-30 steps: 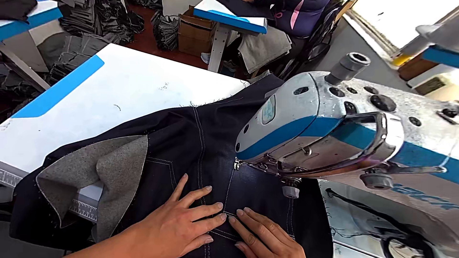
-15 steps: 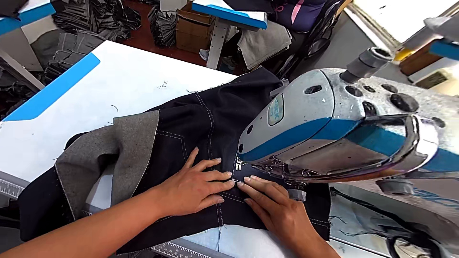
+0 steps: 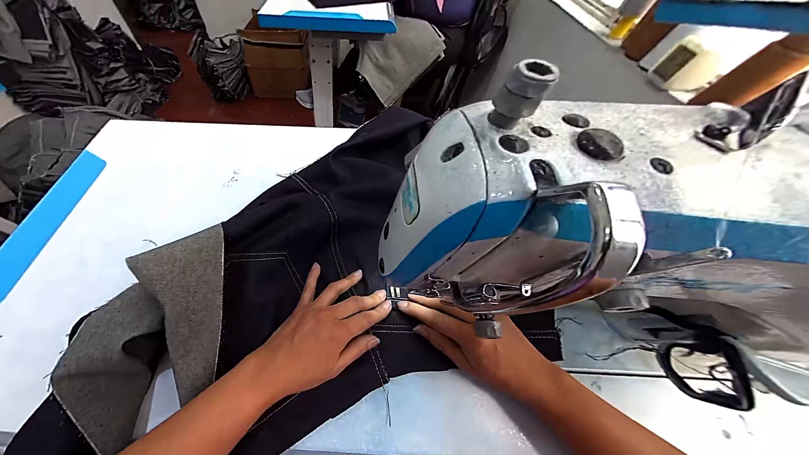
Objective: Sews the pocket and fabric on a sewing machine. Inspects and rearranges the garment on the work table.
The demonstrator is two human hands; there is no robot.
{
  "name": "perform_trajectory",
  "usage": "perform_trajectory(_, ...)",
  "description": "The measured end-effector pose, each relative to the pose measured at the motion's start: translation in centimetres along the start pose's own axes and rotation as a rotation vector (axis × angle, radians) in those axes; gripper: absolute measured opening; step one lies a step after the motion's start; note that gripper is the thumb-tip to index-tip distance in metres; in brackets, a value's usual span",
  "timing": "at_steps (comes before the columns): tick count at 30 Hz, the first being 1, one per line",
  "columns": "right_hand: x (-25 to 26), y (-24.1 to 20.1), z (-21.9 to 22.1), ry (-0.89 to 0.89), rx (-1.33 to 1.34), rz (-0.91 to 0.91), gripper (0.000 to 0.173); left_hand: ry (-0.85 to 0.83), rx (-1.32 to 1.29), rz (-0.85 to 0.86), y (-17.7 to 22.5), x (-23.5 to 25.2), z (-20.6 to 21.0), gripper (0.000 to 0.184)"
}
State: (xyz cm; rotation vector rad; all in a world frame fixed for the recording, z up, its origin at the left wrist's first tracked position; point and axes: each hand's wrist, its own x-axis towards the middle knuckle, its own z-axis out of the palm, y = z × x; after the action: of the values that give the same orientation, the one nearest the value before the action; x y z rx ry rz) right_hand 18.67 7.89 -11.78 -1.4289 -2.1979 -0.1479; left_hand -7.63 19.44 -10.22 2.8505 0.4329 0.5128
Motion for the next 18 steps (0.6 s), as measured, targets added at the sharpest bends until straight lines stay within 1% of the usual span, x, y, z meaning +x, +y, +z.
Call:
perform_trajectory(3,0.3,0.6,0.1,0.006,0.006,0.025,0.032,0.006,-0.003,0.002,-0.6,0.5,-0.1,0.041)
perform_trajectory(12,1.2,1.4,0.4,0.031,-0.13,0.101,0.032,0.048,0.008,0.007,-1.5,1.6,-0.1,0.04)
perform_trajectory(18,1.3,1.4,0.4,0.053,-0.138,0.094,0.03,0.046,0.013,0.001,-1.5,1.7,-0.1,0.039)
